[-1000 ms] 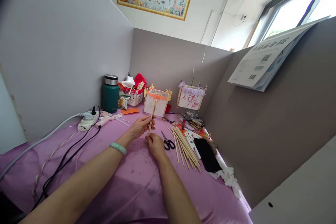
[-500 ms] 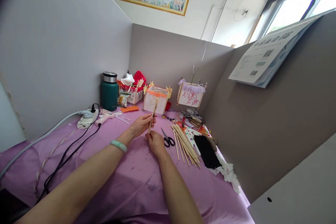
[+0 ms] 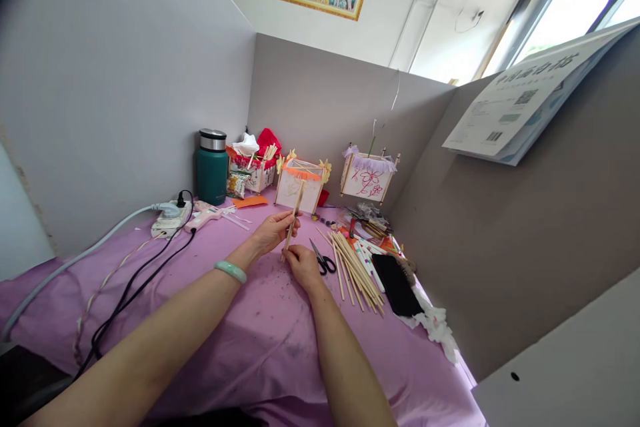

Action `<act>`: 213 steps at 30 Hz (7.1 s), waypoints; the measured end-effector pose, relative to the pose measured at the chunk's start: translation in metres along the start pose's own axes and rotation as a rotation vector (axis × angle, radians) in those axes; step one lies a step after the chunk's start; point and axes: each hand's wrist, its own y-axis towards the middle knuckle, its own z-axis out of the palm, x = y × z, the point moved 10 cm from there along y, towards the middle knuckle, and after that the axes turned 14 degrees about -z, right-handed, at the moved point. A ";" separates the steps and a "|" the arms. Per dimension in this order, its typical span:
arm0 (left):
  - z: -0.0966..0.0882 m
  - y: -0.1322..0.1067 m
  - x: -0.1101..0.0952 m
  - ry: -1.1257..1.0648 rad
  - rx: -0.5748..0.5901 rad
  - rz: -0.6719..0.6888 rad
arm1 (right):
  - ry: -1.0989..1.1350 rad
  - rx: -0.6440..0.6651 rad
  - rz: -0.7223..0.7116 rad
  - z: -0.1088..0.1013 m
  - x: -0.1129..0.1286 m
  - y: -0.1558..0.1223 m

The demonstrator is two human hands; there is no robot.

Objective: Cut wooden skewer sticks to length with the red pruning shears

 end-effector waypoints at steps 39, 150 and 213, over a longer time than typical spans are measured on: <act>-0.006 0.002 0.006 -0.098 -0.005 -0.015 | -0.113 -0.115 -0.038 -0.014 0.007 -0.001; -0.014 0.003 0.013 0.114 -0.098 -0.041 | 0.595 -0.576 -0.126 -0.056 0.009 -0.005; -0.015 -0.002 0.005 0.382 -0.219 -0.004 | 0.070 -0.391 -0.027 -0.067 0.005 -0.008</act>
